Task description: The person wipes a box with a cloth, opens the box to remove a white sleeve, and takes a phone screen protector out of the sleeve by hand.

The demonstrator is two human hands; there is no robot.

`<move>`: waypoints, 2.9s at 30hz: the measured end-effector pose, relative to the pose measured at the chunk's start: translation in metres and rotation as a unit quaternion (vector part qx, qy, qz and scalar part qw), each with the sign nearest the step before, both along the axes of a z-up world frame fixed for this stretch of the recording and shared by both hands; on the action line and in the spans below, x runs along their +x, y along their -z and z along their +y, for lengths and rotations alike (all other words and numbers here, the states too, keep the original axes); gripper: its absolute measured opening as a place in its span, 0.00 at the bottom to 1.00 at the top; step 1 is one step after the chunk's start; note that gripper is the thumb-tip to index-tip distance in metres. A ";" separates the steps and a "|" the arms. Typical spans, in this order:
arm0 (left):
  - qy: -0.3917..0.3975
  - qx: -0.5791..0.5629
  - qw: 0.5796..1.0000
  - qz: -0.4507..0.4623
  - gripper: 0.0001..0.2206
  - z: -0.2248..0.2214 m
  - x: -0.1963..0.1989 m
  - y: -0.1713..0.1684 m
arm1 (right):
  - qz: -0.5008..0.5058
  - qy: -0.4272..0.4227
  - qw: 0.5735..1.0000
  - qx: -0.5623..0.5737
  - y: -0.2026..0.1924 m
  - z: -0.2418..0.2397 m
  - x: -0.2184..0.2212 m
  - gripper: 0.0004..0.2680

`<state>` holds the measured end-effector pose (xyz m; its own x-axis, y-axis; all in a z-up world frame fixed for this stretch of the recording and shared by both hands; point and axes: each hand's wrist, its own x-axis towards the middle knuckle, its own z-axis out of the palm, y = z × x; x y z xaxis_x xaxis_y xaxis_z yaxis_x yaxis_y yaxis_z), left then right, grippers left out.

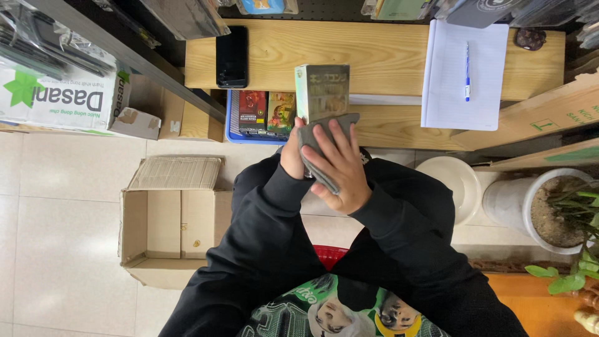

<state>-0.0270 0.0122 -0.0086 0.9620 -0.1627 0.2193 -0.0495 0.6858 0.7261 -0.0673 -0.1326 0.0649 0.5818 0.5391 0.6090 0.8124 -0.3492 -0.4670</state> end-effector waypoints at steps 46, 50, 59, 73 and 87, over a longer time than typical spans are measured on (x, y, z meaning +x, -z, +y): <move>-0.219 -0.131 0.959 0.127 0.31 0.025 0.031 -0.031 | 0.380 0.013 0.841 0.384 -0.018 -0.012 0.011 0.25; -0.179 -0.069 0.970 0.152 0.29 0.022 0.031 -0.041 | 0.479 0.062 0.615 0.623 -0.027 -0.037 0.051 0.24; 0.070 -0.045 0.989 0.124 0.32 -0.040 -0.005 -0.058 | 0.067 0.051 0.937 0.338 -0.030 -0.052 0.066 0.27; -0.016 -0.115 0.981 0.154 0.24 -0.012 0.020 0.000 | 0.005 -0.003 0.977 0.214 -0.015 -0.006 0.009 0.32; -0.134 0.029 0.982 0.130 0.26 0.014 0.024 -0.053 | 0.399 0.153 0.624 0.654 -0.076 -0.001 0.035 0.25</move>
<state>-0.0026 0.0262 0.0447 0.9941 0.0996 -0.0422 -0.0302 0.6300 0.7760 -0.0328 -0.1332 0.1408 0.9348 -0.3271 -0.1381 0.1277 0.6728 -0.7287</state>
